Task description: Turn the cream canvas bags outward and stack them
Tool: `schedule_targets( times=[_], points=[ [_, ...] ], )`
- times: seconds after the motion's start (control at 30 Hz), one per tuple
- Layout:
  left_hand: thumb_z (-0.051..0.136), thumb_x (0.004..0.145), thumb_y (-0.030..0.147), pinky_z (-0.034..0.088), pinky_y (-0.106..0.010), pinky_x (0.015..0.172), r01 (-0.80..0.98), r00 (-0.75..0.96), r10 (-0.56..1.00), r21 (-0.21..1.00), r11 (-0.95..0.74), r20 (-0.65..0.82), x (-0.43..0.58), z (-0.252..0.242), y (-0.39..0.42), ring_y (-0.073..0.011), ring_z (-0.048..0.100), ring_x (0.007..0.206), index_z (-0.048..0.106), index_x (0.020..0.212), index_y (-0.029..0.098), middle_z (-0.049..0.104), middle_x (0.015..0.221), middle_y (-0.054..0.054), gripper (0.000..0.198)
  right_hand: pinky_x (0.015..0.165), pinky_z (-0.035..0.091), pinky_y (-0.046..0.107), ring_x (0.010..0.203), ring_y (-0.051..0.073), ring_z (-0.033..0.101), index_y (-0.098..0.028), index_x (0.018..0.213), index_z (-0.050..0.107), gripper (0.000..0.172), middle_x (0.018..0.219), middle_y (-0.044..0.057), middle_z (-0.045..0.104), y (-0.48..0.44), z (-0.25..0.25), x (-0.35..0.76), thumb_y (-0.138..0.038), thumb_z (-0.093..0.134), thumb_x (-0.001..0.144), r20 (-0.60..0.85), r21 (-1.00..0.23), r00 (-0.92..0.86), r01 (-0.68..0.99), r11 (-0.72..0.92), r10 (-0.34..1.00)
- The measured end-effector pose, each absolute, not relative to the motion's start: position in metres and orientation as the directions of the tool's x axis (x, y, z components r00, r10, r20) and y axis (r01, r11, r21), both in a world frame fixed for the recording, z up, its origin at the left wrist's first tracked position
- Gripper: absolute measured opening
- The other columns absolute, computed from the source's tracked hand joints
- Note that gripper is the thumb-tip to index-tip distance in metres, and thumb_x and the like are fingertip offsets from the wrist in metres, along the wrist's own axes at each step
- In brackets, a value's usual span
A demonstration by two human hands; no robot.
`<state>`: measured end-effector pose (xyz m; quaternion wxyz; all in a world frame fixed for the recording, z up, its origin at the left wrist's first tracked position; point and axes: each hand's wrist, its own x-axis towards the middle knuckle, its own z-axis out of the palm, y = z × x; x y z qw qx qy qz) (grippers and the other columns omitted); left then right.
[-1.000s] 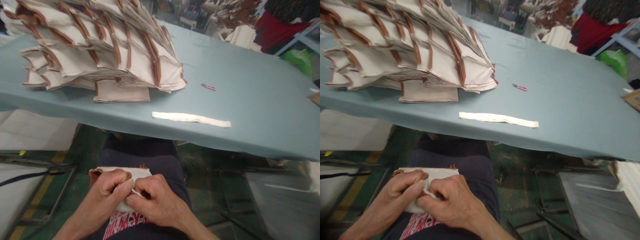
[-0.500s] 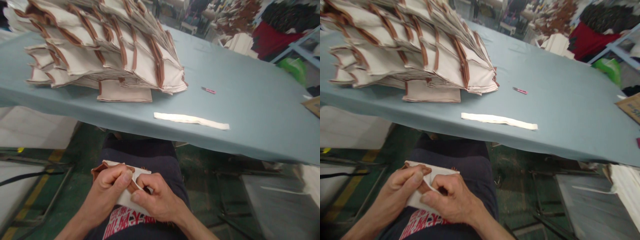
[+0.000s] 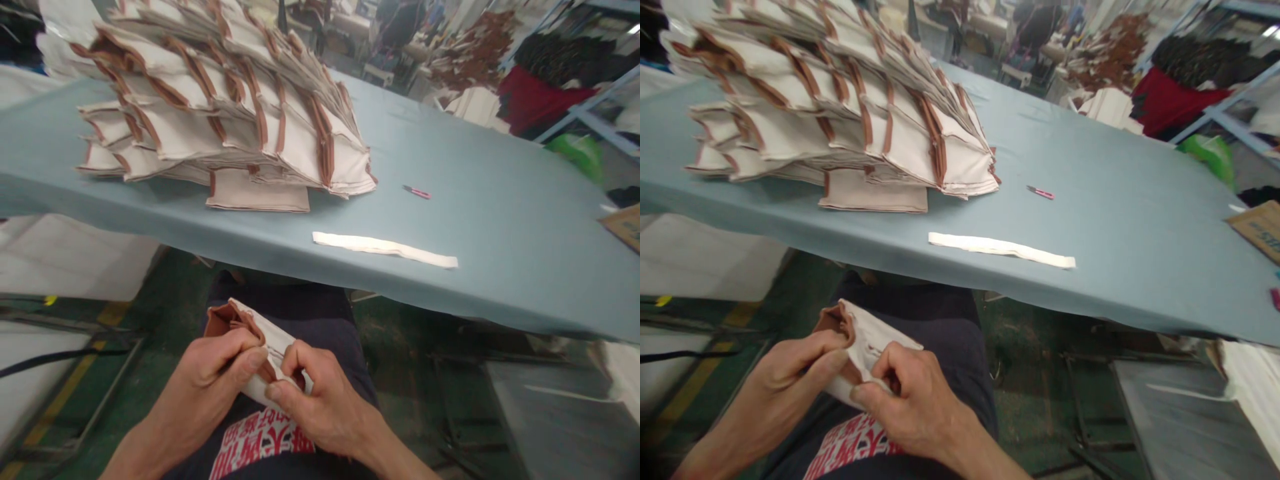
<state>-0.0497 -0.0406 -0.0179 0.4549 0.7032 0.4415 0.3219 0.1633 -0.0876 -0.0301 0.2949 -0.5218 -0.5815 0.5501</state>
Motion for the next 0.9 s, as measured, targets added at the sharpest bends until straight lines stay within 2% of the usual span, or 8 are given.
schedule_targets(
  times=[0.2,0.3,0.4,0.5,0.57,0.63,0.77,0.9],
  points=[
    [0.064,0.11,0.037,0.047,-0.021,0.054,0.355,0.452,0.892,0.915,-0.192,0.012,-0.057,-0.007,-0.042,-0.0141,0.061,0.054,0.071,0.073,0.024,0.07,0.063,0.004,0.039,0.069,0.039,0.028,0.069,0.014,0.053,-0.025,0.082,0.056,0.034,0.076,-0.006,0.061,-0.074,-0.027,0.17,-0.038,0.086,0.091,-0.035,-0.929,-0.312,0.361,0.084,0.949],
    [0.064,0.106,0.035,0.049,-0.02,0.053,0.354,0.498,0.867,0.916,-0.191,-0.011,-0.052,0.008,-0.038,-0.0151,0.065,0.053,0.071,0.069,0.024,0.073,0.062,0.003,0.04,0.074,0.05,0.029,0.076,0.017,0.065,-0.024,0.093,0.065,0.032,0.087,-0.001,0.073,-0.063,-0.02,0.178,-0.047,0.087,0.095,0.108,-0.918,-0.297,0.337,0.21,0.949],
    [0.063,0.103,0.033,0.052,-0.019,0.054,0.34,0.521,0.853,0.92,-0.195,-0.012,-0.048,0.02,-0.036,-0.016,0.071,0.053,0.076,0.07,0.025,0.078,0.064,0.002,0.037,0.092,0.06,0.034,0.1,0.022,0.078,-0.022,0.117,0.071,0.031,0.112,0.007,0.083,-0.051,-0.007,0.184,-0.049,0.082,0.104,0.279,-0.9,-0.31,0.246,0.36,0.909],
    [0.064,0.107,0.038,0.058,-0.018,0.062,0.345,0.544,0.839,0.918,-0.198,-0.024,-0.053,0.021,-0.039,-0.0184,0.08,0.064,0.084,0.077,0.027,0.085,0.073,0.001,0.038,0.111,0.06,0.04,0.125,0.024,0.078,-0.022,0.137,0.068,0.041,0.134,0.012,0.083,-0.038,0.003,0.186,-0.051,0.078,0.11,0.34,-0.881,-0.437,0.16,0.444,0.832],
    [0.066,0.109,0.045,0.062,-0.019,0.07,0.37,0.527,0.849,0.904,-0.215,-0.014,-0.06,0.018,-0.043,-0.0205,0.084,0.074,0.089,0.084,0.03,0.088,0.08,0.0,0.037,0.111,0.06,0.039,0.12,0.022,0.078,-0.023,0.135,0.068,0.04,0.127,0.009,0.083,-0.031,0.006,0.186,-0.053,0.078,0.11,0.331,-0.871,-0.522,0.15,0.467,0.786],
    [0.066,0.109,0.049,0.062,-0.019,0.075,0.389,0.516,0.857,0.893,-0.227,-0.007,-0.067,0.015,-0.046,-0.0205,0.084,0.079,0.09,0.091,0.031,0.089,0.085,0.001,0.035,0.103,0.059,0.036,0.105,0.019,0.077,-0.024,0.124,0.069,0.034,0.11,0.004,0.082,-0.025,0.007,0.188,-0.054,0.079,0.111,0.351,-0.847,-0.551,0.157,0.507,0.757],
    [0.059,0.113,0.046,0.056,-0.018,0.065,0.372,0.582,0.809,0.912,-0.172,-0.085,-0.068,0.013,-0.045,-0.0162,0.075,0.064,0.083,0.084,0.029,0.081,0.072,0.004,0.041,0.094,0.056,0.034,0.086,0.017,0.072,-0.024,0.104,0.068,0.022,0.089,-0.001,0.077,-0.02,0.01,0.194,-0.042,0.072,0.117,0.443,-0.759,-0.555,0.186,0.624,0.704],
    [0.058,0.112,0.047,0.049,-0.021,0.057,0.381,0.572,0.815,0.911,-0.159,-0.097,-0.061,0.014,-0.04,-0.0157,0.063,0.056,0.074,0.074,0.026,0.072,0.064,0.003,0.046,0.095,0.059,0.037,0.087,0.02,0.076,-0.024,0.104,0.073,0.023,0.092,0.005,0.083,-0.025,0.016,0.197,-0.032,0.06,0.12,0.46,-0.612,-0.594,0.326,0.721,0.66]
  ],
)
